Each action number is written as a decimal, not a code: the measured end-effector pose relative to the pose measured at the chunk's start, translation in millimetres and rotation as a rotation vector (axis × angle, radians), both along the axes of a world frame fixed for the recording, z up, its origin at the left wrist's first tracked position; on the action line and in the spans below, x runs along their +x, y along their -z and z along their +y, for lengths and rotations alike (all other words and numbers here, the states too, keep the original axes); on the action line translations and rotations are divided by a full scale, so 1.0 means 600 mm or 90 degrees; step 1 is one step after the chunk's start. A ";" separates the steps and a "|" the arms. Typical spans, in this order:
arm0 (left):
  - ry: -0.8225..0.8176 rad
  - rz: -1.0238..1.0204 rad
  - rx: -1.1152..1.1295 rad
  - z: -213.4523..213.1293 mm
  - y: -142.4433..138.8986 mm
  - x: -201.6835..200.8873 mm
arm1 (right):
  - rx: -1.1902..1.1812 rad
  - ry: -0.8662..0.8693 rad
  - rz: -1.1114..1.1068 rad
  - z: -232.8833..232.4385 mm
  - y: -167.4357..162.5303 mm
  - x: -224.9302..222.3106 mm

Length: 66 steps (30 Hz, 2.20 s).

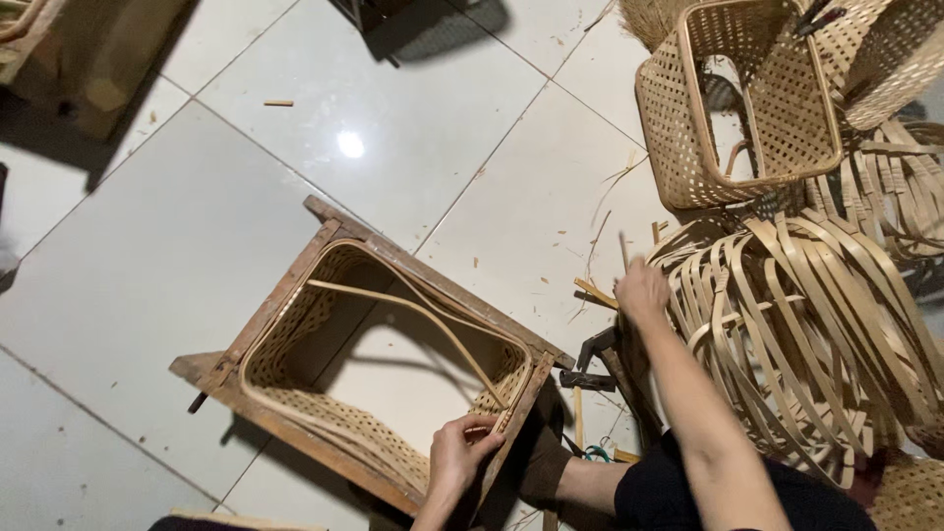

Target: The person sits on the floor weaving bamboo strips into a rectangular basket frame, pressing and tucking strips along the rim and adding curved ribs across the opening. They use scissors to trim strip ends, a hammer to tap pieces into place, and reach for a glue bottle nearby.

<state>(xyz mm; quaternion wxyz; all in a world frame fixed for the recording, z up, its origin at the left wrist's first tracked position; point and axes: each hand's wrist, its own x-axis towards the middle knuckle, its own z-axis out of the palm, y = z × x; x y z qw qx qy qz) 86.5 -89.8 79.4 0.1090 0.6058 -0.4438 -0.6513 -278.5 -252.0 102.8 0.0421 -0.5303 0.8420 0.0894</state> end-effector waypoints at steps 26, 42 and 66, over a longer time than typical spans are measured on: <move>-0.192 0.229 -0.295 0.129 -0.234 0.179 | -0.182 -0.426 -0.636 0.141 -0.340 0.740; -0.280 0.190 -0.208 0.049 -0.221 0.230 | 0.068 -0.532 -0.385 0.005 -0.130 0.870; -0.683 0.379 0.143 -0.089 -0.162 0.243 | -0.270 -0.660 -0.380 0.077 -0.038 0.750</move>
